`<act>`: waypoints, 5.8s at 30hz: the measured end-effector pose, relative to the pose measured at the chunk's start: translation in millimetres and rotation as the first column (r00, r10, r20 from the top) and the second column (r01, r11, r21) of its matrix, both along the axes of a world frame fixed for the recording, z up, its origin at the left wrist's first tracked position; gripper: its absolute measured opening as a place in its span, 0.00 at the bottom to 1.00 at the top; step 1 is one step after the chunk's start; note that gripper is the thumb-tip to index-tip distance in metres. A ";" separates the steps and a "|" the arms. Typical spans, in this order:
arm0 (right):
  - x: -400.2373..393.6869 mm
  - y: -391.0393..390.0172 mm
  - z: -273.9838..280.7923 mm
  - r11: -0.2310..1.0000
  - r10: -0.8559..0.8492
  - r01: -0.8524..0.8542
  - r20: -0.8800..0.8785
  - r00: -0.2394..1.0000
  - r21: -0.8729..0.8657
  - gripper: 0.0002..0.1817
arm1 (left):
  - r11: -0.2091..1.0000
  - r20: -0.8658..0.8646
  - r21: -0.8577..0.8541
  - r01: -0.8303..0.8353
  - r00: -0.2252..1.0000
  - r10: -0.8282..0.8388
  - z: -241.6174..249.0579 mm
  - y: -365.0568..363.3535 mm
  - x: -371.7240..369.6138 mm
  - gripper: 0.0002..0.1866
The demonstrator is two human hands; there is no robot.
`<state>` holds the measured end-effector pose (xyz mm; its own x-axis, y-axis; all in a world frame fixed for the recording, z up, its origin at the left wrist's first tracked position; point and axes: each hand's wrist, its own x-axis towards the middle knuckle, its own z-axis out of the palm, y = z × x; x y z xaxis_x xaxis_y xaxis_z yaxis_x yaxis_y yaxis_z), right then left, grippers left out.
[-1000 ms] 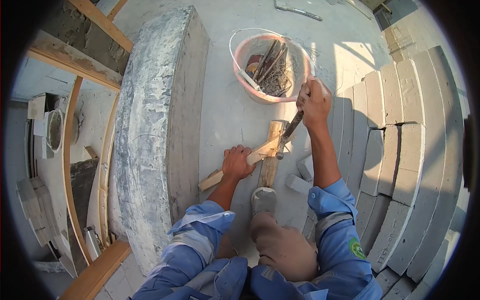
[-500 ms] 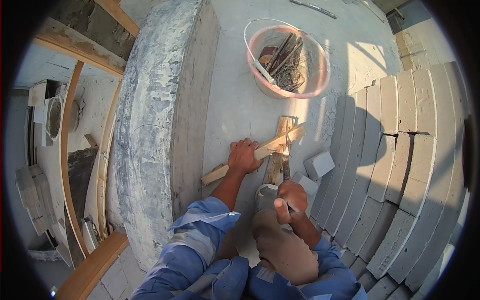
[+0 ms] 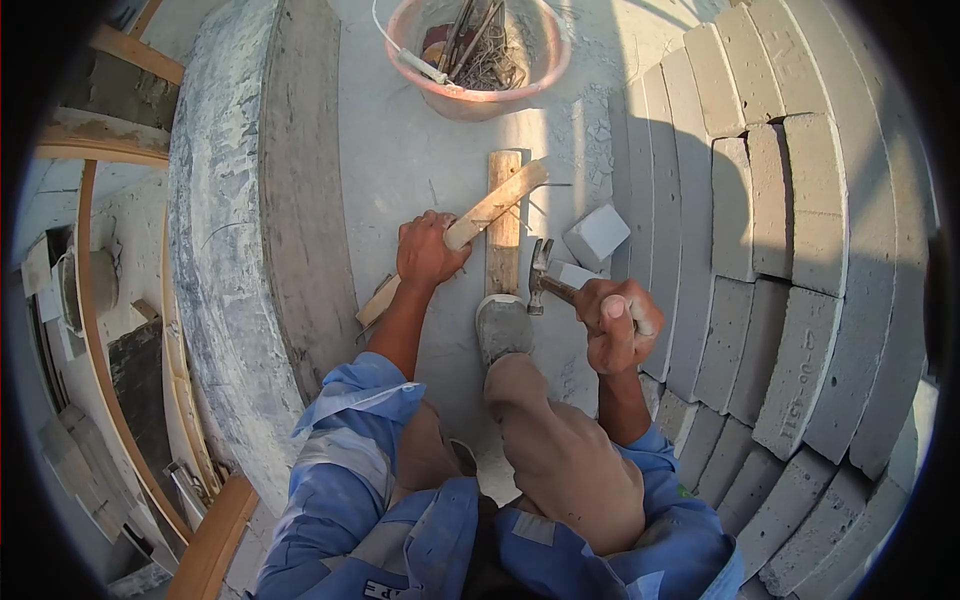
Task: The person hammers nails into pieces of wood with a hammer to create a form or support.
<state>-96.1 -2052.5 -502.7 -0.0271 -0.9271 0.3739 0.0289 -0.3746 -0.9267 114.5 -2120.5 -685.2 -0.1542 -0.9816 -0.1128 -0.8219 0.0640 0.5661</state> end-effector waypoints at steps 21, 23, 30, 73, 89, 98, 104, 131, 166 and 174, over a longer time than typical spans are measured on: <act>-37.2 35.5 -80.0 0.853 -0.285 0.202 0.107 0.953 0.481 0.19 | 0.877 0.242 -0.244 -0.415 0.849 0.469 18.7 -3.0 22.4 0.28; -38.0 36.4 -80.1 0.856 -0.284 0.205 0.099 0.954 0.475 0.19 | 0.874 0.080 -0.454 -0.175 0.969 0.235 35.5 -5.0 5.5 0.31; -39.0 58.1 -77.7 0.876 -0.309 0.248 0.089 0.947 0.413 0.19 | 0.716 0.336 -0.142 0.683 0.714 -0.615 -18.7 9.9 -43.7 0.21; -53.2 74.5 -77.2 0.859 -0.389 0.303 0.141 0.910 0.413 0.20 | 0.953 -0.146 0.126 -0.276 0.945 0.293 50.1 -8.9 -82.1 0.41; -47.4 53.5 -89.1 0.861 -0.367 0.263 0.174 0.914 0.435 0.20 | 0.901 -0.007 0.323 -0.291 0.951 0.309 62.0 -12.0 11.1 0.24; -23.9 20.3 -92.6 0.887 -0.286 0.218 0.112 0.952 0.407 0.21 | 0.919 0.003 0.307 -0.247 0.966 0.258 -7.1 41.8 97.8 0.28; -25.4 5.9 -98.3 0.878 -0.132 0.034 0.173 0.976 0.478 0.23 | 0.801 -0.458 0.569 -0.185 0.738 0.496 17.1 52.2 112.9 0.26; -35.3 -74.0 6.3 0.961 -0.112 0.033 0.276 0.955 0.275 0.31 | 0.413 -0.500 0.853 0.320 0.727 0.470 27.7 115.9 92.4 0.34; 65.5 -192.5 -25.5 0.798 -0.062 0.010 0.065 0.996 0.603 0.28 | 0.563 -0.378 0.809 0.171 0.884 0.275 16.7 121.3 83.7 0.33; 49.6 -123.6 17.4 0.898 -0.200 0.124 0.141 0.970 0.422 0.27 | 0.594 -0.422 0.772 0.226 0.881 0.213 12.8 125.1 85.2 0.32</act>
